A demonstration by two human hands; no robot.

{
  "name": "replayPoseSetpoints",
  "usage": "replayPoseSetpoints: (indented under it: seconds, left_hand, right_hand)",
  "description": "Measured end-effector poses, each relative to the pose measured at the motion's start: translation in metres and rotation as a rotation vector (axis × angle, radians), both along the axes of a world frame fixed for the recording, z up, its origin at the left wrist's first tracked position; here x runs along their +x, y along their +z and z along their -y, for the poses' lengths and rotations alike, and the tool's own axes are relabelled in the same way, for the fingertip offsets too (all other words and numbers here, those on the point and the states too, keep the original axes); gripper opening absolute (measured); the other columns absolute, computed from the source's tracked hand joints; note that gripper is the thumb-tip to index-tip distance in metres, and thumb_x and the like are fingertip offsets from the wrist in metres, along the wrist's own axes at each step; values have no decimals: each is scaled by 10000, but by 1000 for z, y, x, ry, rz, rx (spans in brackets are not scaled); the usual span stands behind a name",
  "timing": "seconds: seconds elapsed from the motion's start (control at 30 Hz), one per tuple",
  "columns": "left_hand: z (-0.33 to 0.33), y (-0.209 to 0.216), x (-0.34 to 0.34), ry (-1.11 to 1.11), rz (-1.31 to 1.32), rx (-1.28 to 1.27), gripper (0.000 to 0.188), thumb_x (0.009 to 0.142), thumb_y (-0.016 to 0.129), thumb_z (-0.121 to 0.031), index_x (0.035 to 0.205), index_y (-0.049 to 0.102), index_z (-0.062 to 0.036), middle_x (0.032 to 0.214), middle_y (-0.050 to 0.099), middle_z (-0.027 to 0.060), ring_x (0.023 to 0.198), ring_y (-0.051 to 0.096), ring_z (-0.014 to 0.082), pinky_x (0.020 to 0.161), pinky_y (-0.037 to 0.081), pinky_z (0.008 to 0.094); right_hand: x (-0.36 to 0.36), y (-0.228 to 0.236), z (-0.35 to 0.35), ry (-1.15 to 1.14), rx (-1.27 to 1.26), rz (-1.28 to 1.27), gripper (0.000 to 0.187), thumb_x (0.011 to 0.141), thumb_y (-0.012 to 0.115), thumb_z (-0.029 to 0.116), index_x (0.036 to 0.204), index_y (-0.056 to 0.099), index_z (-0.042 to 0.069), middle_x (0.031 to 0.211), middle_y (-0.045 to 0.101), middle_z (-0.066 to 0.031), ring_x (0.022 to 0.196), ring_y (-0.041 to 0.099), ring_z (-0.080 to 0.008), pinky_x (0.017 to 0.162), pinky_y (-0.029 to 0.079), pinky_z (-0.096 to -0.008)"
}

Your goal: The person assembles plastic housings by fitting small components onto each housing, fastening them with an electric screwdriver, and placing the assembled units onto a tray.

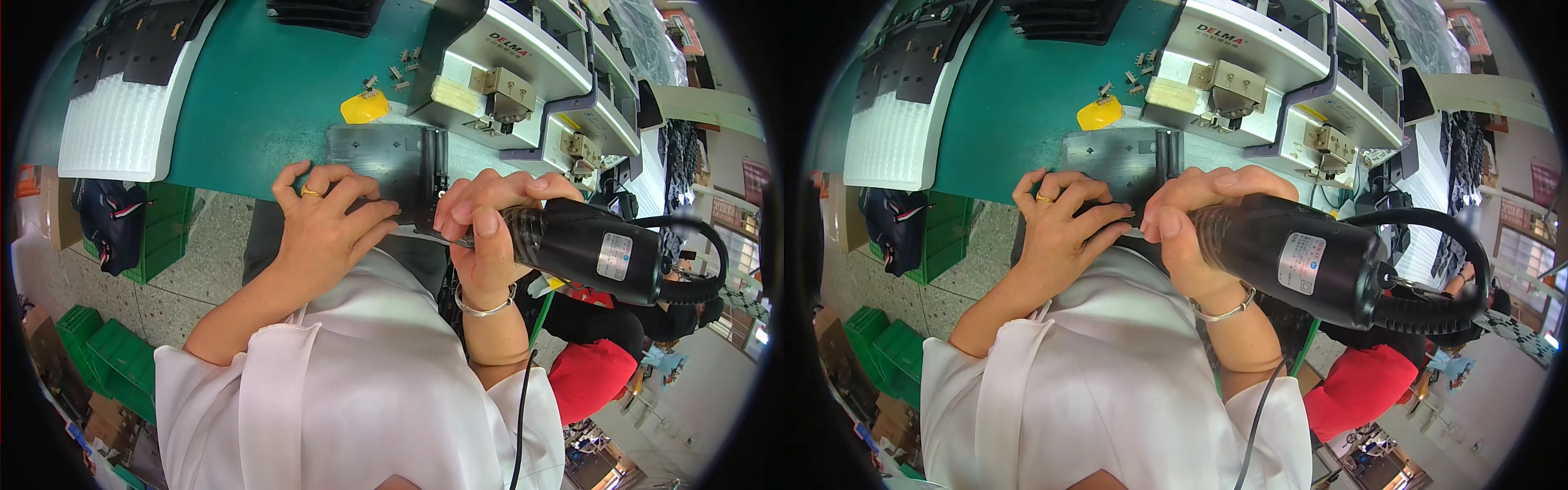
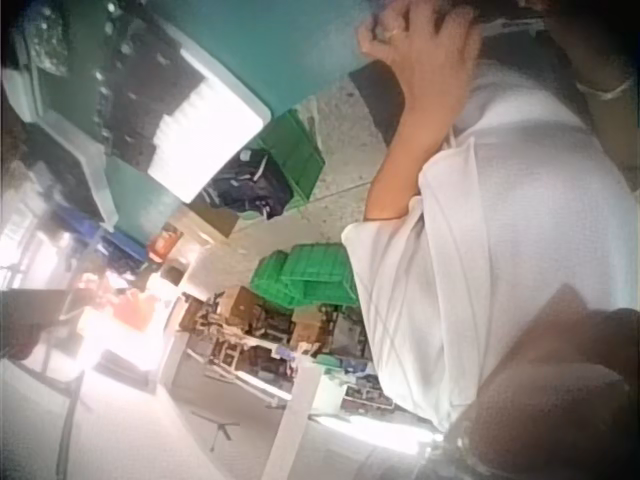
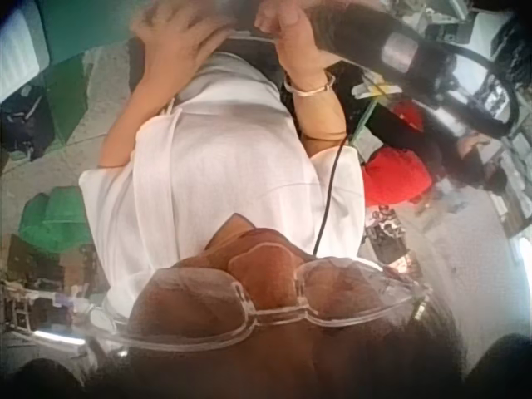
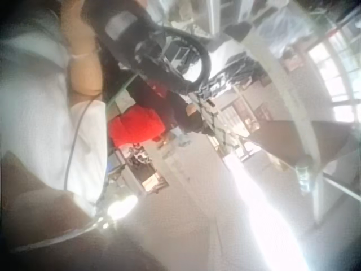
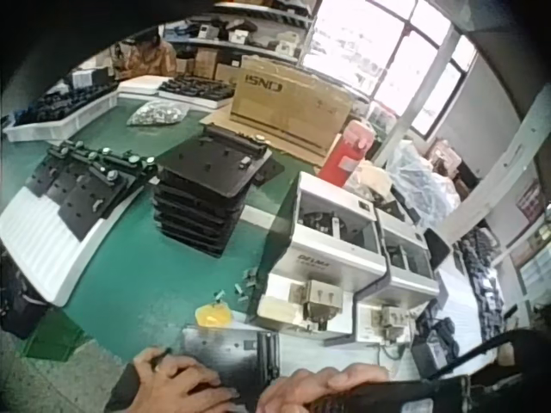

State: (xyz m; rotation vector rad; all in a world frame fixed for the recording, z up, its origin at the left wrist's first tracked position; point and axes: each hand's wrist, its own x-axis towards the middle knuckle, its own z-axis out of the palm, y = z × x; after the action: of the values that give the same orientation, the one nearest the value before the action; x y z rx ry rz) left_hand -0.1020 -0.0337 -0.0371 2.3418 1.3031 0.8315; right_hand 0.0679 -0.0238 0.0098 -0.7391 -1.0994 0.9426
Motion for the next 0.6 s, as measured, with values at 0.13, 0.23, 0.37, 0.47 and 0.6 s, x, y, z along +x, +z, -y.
replayPoseSetpoints:
  seconds: [0.13, 0.23, 0.37, 0.47, 0.6]
  left_hand:
    - [-2, -2, -1, 12, 32, -17, 167, 739, 751, -245, 895, 711, -200, 961, 574, -50, 1010, 513, 176, 974, 237, 492]
    - [-3, -2, 0, 12, 58, -37, 165, 736, 752, -235, 888, 706, -190, 970, 580, -45, 1011, 513, 182, 964, 253, 487]
    - [-3, -1, 2, 0, 83, -28, 159, 726, 756, -218, 864, 692, -170, 983, 588, -35, 1018, 514, 197, 955, 265, 477]
    - [-1, -2, 2, -2, 114, -49, 171, 717, 759, -203, 863, 685, -153, 995, 597, -25, 1022, 515, 210, 950, 273, 462]
    - [2, -3, 5, 23, 113, -41, 195, 703, 768, -159, 873, 679, -121, 1004, 609, -13, 1027, 512, 221, 939, 289, 431]
  right_hand:
    - [-1, 0, -4, 35, -5, 133, 478, 838, 690, 25, 1112, 304, 89, 660, 581, -90, 522, 566, -163, 536, 506, -292]
    - [-3, -6, -9, 64, 54, 75, 481, 823, 704, 10, 1100, 315, 67, 668, 591, -93, 537, 575, -161, 542, 498, -284]
    - [-7, 0, -11, 57, 58, 214, 414, 844, 703, 50, 1043, 347, 118, 665, 555, -63, 494, 519, -171, 473, 466, -313]
    - [-7, -7, -6, 83, 64, 401, 440, 819, 705, 29, 1052, 340, 105, 660, 569, -57, 537, 557, -169, 513, 461, -295]
    - [-4, -5, -3, 28, 102, 431, 471, 792, 705, 17, 1082, 341, 94, 658, 579, -37, 563, 561, -165, 560, 462, -286]
